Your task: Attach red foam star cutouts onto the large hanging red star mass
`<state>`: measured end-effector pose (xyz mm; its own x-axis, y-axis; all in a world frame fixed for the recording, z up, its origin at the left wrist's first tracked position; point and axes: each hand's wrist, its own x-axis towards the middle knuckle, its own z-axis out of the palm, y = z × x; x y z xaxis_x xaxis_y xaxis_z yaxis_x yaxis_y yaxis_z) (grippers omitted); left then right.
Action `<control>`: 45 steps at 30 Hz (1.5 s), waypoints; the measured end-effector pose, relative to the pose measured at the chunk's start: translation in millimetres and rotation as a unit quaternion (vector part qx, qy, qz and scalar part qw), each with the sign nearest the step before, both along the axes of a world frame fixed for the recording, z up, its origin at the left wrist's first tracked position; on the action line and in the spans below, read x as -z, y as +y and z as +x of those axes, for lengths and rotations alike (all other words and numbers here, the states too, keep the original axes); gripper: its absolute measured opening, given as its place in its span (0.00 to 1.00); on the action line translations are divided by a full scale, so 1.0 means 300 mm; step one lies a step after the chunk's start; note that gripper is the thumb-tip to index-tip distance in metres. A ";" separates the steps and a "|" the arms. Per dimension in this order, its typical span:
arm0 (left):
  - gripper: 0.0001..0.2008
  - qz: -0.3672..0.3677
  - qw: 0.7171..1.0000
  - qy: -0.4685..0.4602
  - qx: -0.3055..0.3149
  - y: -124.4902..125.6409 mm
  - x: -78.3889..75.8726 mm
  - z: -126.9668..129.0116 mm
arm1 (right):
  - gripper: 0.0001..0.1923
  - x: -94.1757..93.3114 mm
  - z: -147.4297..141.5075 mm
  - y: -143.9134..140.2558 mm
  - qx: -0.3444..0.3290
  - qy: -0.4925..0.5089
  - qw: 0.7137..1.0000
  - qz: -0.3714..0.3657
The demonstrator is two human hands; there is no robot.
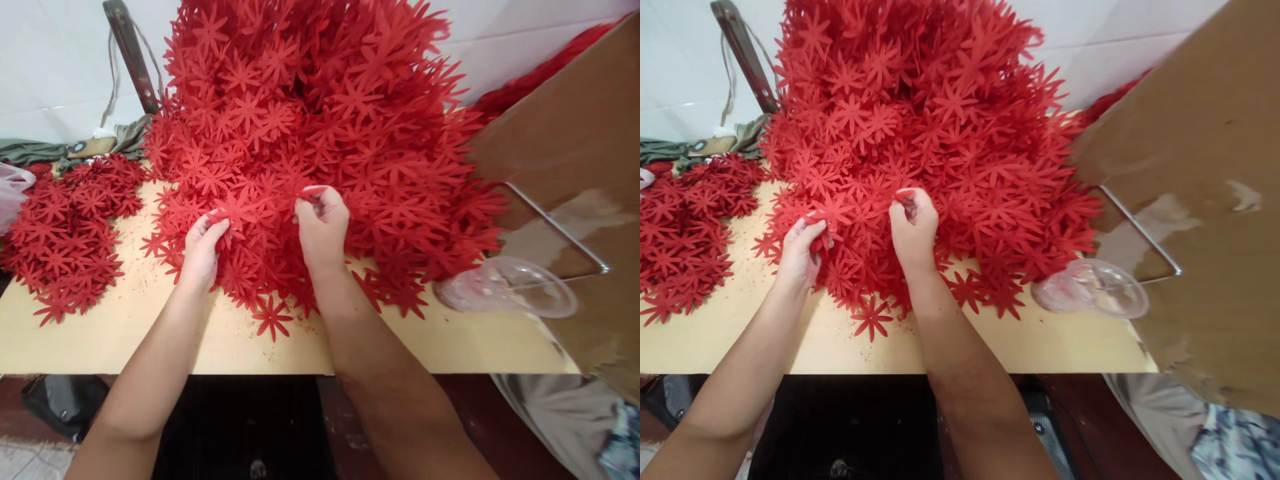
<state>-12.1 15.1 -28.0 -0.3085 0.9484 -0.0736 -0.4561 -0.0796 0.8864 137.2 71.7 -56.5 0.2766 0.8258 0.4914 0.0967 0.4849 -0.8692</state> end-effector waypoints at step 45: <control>0.12 0.024 0.993 0.064 0.096 -0.034 -0.019 0.027 | 0.04 -0.024 -0.098 -0.113 -0.122 -0.098 0.987 -0.021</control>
